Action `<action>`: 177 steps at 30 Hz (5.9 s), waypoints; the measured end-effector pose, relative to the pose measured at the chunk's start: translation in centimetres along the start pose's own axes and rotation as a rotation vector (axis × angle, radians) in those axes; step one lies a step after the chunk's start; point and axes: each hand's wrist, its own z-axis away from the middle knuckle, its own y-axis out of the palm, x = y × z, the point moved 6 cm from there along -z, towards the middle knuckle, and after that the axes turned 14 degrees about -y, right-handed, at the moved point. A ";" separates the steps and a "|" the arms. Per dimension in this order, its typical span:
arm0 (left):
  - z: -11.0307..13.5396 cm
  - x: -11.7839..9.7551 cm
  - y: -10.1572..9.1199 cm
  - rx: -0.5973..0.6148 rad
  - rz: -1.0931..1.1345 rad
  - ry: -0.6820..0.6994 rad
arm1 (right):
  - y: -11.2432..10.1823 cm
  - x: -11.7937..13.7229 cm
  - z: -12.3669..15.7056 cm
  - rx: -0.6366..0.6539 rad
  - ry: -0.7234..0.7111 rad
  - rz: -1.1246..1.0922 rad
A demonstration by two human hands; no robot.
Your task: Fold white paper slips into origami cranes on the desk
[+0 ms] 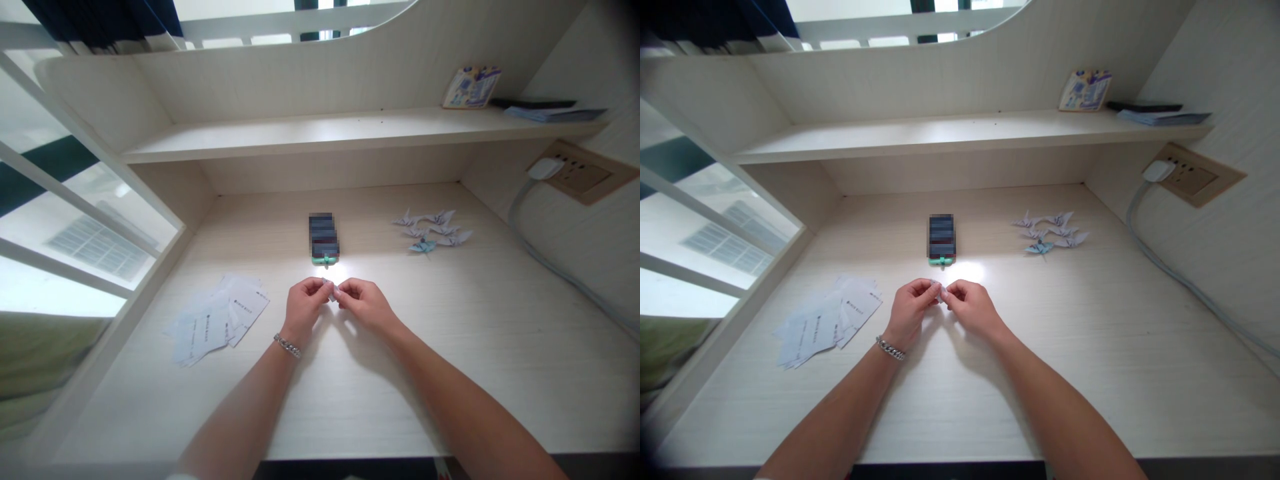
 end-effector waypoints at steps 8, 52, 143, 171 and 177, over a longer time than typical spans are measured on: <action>0.0 -0.3 -0.5 -0.086 -0.074 0.091 | 0.7 0.0 0.1 0.036 -0.015 0.008; -0.3 -0.1 -0.6 -0.027 -0.097 0.086 | 0.6 0.4 0.1 0.061 -0.037 0.043; 0.2 0.1 1.1 0.295 -0.213 -0.071 | -1.8 1.8 0.0 -0.197 -0.208 0.125; 0.5 0.5 1.6 0.329 -0.017 -0.218 | -1.7 2.0 0.0 -0.172 -0.251 0.148; 0.4 0.6 1.5 0.309 -0.038 -0.168 | -1.6 2.0 0.1 -0.179 -0.271 0.185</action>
